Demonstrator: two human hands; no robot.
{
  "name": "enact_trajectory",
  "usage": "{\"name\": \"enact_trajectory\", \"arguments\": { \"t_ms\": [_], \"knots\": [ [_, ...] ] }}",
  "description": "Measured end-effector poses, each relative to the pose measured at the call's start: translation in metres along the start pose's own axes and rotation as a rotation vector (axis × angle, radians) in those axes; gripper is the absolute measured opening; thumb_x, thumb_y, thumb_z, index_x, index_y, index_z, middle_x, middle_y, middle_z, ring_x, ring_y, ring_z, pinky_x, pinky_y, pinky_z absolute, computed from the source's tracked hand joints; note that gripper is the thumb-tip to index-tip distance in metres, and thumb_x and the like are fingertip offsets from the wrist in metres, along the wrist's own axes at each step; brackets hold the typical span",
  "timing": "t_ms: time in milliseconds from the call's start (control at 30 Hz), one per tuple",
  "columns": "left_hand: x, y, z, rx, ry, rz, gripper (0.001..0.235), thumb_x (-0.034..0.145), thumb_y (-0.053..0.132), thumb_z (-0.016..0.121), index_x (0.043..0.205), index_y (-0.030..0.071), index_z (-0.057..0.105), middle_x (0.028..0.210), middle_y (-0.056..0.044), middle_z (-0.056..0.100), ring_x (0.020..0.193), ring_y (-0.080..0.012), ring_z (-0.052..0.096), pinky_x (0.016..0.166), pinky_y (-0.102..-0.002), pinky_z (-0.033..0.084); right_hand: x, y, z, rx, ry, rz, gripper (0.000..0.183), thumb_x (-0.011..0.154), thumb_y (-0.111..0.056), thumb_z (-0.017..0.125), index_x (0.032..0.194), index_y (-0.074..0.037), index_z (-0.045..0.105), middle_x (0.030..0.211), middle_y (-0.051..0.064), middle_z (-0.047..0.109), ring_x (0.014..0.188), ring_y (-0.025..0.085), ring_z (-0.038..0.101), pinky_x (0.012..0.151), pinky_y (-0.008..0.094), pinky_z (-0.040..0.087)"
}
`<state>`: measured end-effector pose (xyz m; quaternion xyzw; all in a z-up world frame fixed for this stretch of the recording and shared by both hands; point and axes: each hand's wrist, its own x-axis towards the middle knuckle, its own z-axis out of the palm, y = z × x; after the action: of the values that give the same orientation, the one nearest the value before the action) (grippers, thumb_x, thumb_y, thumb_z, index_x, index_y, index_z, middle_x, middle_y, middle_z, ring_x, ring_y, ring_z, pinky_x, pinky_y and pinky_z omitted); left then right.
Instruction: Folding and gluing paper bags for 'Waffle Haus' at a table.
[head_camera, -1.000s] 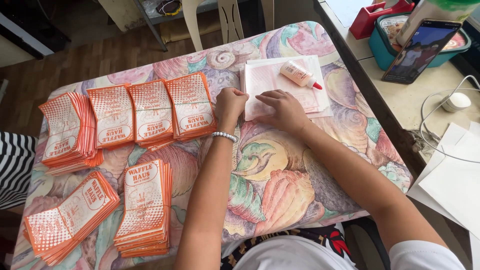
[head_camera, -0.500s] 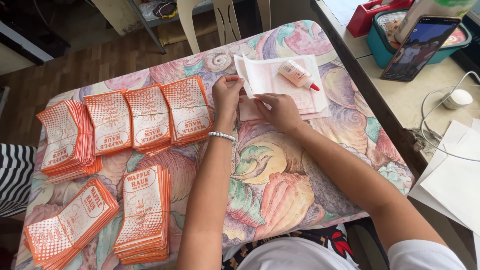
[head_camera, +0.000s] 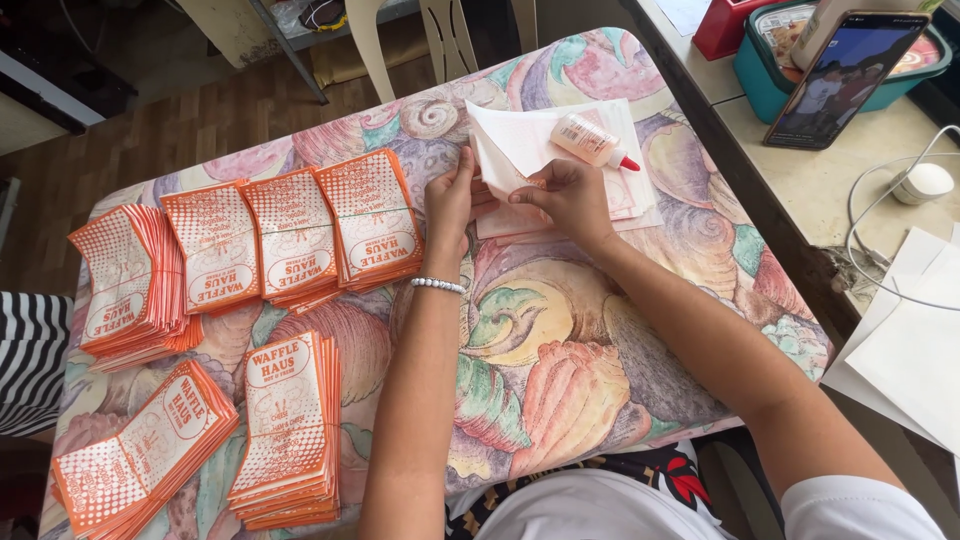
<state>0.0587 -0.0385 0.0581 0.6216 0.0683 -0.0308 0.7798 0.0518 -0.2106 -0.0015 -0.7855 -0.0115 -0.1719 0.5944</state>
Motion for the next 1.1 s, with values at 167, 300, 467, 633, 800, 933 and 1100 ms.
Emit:
{"name": "enact_trajectory", "arguments": {
  "t_ms": [167, 300, 467, 633, 800, 933, 1100],
  "knots": [
    [0.029, -0.031, -0.013, 0.016, 0.019, -0.018, 0.037, 0.093, 0.034, 0.071, 0.097, -0.002, 0.072, 0.073, -0.014, 0.072, 0.059, -0.0227, 0.074, 0.054, -0.034, 0.067, 0.003, 0.008, 0.003, 0.025, 0.02, 0.006, 0.022, 0.083, -0.028, 0.091, 0.086, -0.012, 0.078, 0.058, -0.002, 0.067, 0.057, 0.002, 0.058, 0.058, 0.017, 0.044],
    [0.085, -0.085, -0.042, 0.033, 0.068, 0.009, 0.035, 0.089, 0.034, 0.078, 0.1, 0.0, 0.076, 0.079, -0.015, 0.074, 0.068, -0.0199, 0.075, 0.056, -0.037, 0.068, 0.0, 0.01, 0.002, 0.027, 0.071, -0.072, 0.015, 0.096, -0.028, 0.082, 0.097, -0.013, 0.079, 0.072, 0.001, 0.075, 0.071, 0.002, 0.071, 0.064, 0.019, 0.053],
    [0.063, -0.066, -0.042, 0.067, 0.064, 0.048, 0.028, 0.085, 0.016, 0.079, 0.108, 0.001, 0.074, 0.082, -0.012, 0.074, 0.072, -0.0203, 0.076, 0.06, -0.035, 0.067, -0.005, -0.006, 0.001, 0.023, 0.085, -0.154, 0.015, 0.101, -0.024, 0.075, 0.101, -0.01, 0.078, 0.079, 0.005, 0.077, 0.081, 0.008, 0.074, 0.069, 0.022, 0.056],
    [0.053, -0.064, -0.039, 0.118, 0.098, 0.124, 0.034, 0.077, 0.0, 0.08, 0.109, -0.001, 0.072, 0.079, -0.01, 0.075, 0.072, -0.0138, 0.072, 0.064, -0.028, 0.063, -0.009, -0.016, 0.002, -0.028, 0.082, -0.252, 0.014, 0.102, -0.019, 0.073, 0.106, -0.007, 0.078, 0.083, 0.01, 0.077, 0.089, 0.019, 0.074, 0.074, 0.028, 0.058],
    [0.031, -0.036, -0.024, 0.068, 0.122, -0.008, 0.035, 0.084, 0.032, 0.083, 0.1, 0.002, 0.075, 0.081, -0.011, 0.075, 0.076, -0.0162, 0.074, 0.064, -0.033, 0.065, -0.02, -0.049, 0.002, -0.132, -0.046, -0.377, 0.018, 0.1, -0.013, 0.069, 0.113, -0.004, 0.077, 0.09, 0.017, 0.077, 0.095, 0.039, 0.071, 0.077, 0.05, 0.057],
    [0.018, -0.022, -0.019, 0.159, 0.071, -0.111, 0.074, 0.083, 0.062, 0.076, 0.119, -0.002, 0.069, 0.11, -0.023, 0.071, 0.116, -0.0292, 0.067, 0.095, -0.047, 0.057, -0.018, -0.046, -0.009, -0.103, -0.231, -0.373, 0.037, 0.092, -0.029, 0.079, 0.122, -0.008, 0.075, 0.105, 0.015, 0.077, 0.102, 0.042, 0.07, 0.088, 0.052, 0.055],
    [0.039, -0.031, -0.025, 0.311, -0.007, -0.009, 0.017, 0.092, 0.013, 0.075, 0.077, 0.009, 0.067, 0.074, 0.001, 0.063, 0.074, -0.011, 0.055, 0.068, -0.027, 0.047, 0.03, 0.004, -0.048, -0.894, 0.062, -0.471, 0.05, 0.102, -0.047, 0.067, 0.137, -0.01, 0.068, 0.15, 0.025, 0.052, 0.137, 0.046, 0.044, 0.114, 0.059, 0.036]
  ]
}}
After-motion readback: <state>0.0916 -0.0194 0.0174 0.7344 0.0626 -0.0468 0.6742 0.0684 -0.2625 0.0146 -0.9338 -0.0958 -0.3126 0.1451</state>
